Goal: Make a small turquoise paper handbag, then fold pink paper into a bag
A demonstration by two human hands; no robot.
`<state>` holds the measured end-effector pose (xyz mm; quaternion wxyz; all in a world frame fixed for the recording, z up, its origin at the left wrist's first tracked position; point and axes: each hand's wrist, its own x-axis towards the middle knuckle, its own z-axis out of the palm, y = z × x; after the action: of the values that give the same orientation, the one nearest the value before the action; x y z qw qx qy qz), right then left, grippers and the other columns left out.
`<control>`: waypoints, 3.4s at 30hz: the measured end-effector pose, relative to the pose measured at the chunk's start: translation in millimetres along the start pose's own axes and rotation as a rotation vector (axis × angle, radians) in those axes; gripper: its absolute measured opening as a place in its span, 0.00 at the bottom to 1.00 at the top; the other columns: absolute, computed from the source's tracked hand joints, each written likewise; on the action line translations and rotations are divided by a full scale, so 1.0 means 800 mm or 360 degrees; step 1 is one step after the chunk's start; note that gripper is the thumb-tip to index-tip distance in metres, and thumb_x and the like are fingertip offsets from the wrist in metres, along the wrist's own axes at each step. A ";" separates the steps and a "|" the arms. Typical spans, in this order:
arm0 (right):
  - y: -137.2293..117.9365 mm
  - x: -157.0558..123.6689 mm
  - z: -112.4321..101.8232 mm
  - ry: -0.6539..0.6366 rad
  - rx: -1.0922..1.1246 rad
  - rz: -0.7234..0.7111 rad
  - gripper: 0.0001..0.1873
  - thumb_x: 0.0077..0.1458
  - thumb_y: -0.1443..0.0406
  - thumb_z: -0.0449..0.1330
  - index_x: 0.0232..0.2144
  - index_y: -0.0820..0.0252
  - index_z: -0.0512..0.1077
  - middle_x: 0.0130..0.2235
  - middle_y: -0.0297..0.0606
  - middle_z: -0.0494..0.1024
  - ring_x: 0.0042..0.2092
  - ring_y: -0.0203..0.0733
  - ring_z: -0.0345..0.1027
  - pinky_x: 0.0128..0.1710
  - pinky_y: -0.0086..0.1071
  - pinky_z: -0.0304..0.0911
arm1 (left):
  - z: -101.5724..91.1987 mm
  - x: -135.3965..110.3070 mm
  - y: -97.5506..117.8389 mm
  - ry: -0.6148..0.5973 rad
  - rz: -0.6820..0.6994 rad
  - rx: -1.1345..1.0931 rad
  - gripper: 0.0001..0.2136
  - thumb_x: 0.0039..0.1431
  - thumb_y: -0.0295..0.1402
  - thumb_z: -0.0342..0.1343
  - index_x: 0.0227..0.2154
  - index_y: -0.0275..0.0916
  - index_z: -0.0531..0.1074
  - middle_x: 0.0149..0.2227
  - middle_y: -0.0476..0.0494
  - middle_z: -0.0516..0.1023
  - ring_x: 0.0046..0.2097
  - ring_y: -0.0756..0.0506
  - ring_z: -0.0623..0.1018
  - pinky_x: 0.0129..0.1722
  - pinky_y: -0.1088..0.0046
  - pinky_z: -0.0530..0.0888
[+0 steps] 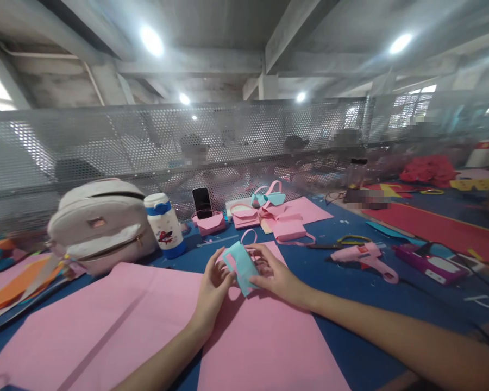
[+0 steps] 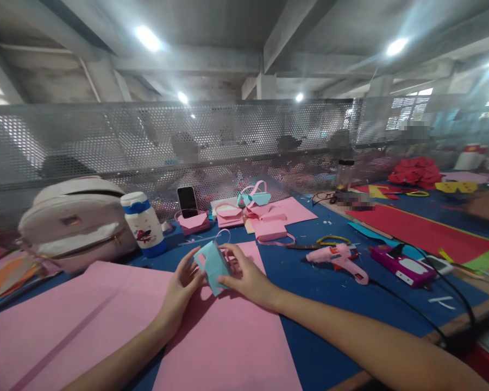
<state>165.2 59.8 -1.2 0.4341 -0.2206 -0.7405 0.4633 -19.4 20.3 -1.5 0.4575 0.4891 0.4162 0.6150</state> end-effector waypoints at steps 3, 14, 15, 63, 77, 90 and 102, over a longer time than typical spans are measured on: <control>-0.008 -0.005 0.005 -0.0120 0.0134 0.0048 0.38 0.55 0.58 0.65 0.62 0.49 0.53 0.60 0.41 0.62 0.57 0.45 0.63 0.52 0.37 0.64 | 0.000 0.001 -0.003 -0.0022 0.0017 0.0038 0.32 0.50 0.40 0.65 0.58 0.44 0.62 0.52 0.39 0.73 0.50 0.39 0.76 0.40 0.67 0.77; -0.004 -0.004 0.006 -0.0023 0.0196 0.0166 0.35 0.57 0.59 0.62 0.62 0.50 0.53 0.62 0.42 0.60 0.60 0.46 0.59 0.61 0.44 0.55 | 0.006 -0.012 0.007 -0.0325 -0.0022 0.0008 0.23 0.59 0.39 0.60 0.58 0.53 0.65 0.59 0.43 0.69 0.54 0.39 0.74 0.48 0.63 0.75; -0.004 -0.004 0.006 -0.0021 0.0183 0.0172 0.34 0.57 0.59 0.62 0.62 0.50 0.53 0.62 0.42 0.60 0.61 0.46 0.57 0.62 0.43 0.53 | 0.007 -0.012 0.008 -0.0343 -0.0031 -0.0003 0.23 0.60 0.39 0.59 0.58 0.52 0.65 0.59 0.43 0.70 0.54 0.39 0.74 0.48 0.63 0.75; -0.012 -0.011 -0.005 -0.0176 -0.0964 -0.0151 0.32 0.67 0.58 0.46 0.68 0.43 0.41 0.71 0.30 0.38 0.70 0.53 0.38 0.64 0.51 0.50 | 0.004 -0.013 0.005 -0.0277 -0.0201 -0.0112 0.23 0.56 0.44 0.62 0.53 0.43 0.72 0.53 0.38 0.76 0.52 0.36 0.76 0.48 0.61 0.75; -0.021 -0.003 -0.008 -0.0271 -0.0296 -0.0141 0.22 0.67 0.60 0.47 0.62 0.47 0.63 0.68 0.32 0.55 0.68 0.46 0.45 0.67 0.47 0.40 | 0.010 -0.012 0.011 -0.0311 -0.0125 0.0003 0.21 0.57 0.43 0.62 0.52 0.43 0.71 0.54 0.40 0.74 0.50 0.38 0.77 0.48 0.61 0.75; 0.013 0.007 -0.005 0.0268 0.0271 0.0193 0.41 0.48 0.56 0.69 0.60 0.54 0.57 0.59 0.48 0.67 0.58 0.49 0.64 0.55 0.43 0.62 | -0.002 -0.006 -0.003 -0.0042 -0.0028 0.0117 0.13 0.56 0.42 0.62 0.39 0.42 0.68 0.42 0.46 0.76 0.46 0.42 0.76 0.44 0.65 0.74; 0.013 0.006 -0.011 0.0241 0.0173 0.0190 0.28 0.57 0.55 0.61 0.57 0.54 0.63 0.58 0.42 0.66 0.57 0.46 0.62 0.57 0.40 0.57 | 0.007 -0.010 0.006 -0.0108 0.0201 0.0429 0.26 0.55 0.39 0.62 0.56 0.48 0.63 0.59 0.45 0.65 0.54 0.42 0.71 0.49 0.70 0.71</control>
<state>169.5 72.8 -6.0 0.4716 -0.2748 -0.6649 0.5098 -13.7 11.8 2.1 0.3619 0.5919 0.4477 0.5642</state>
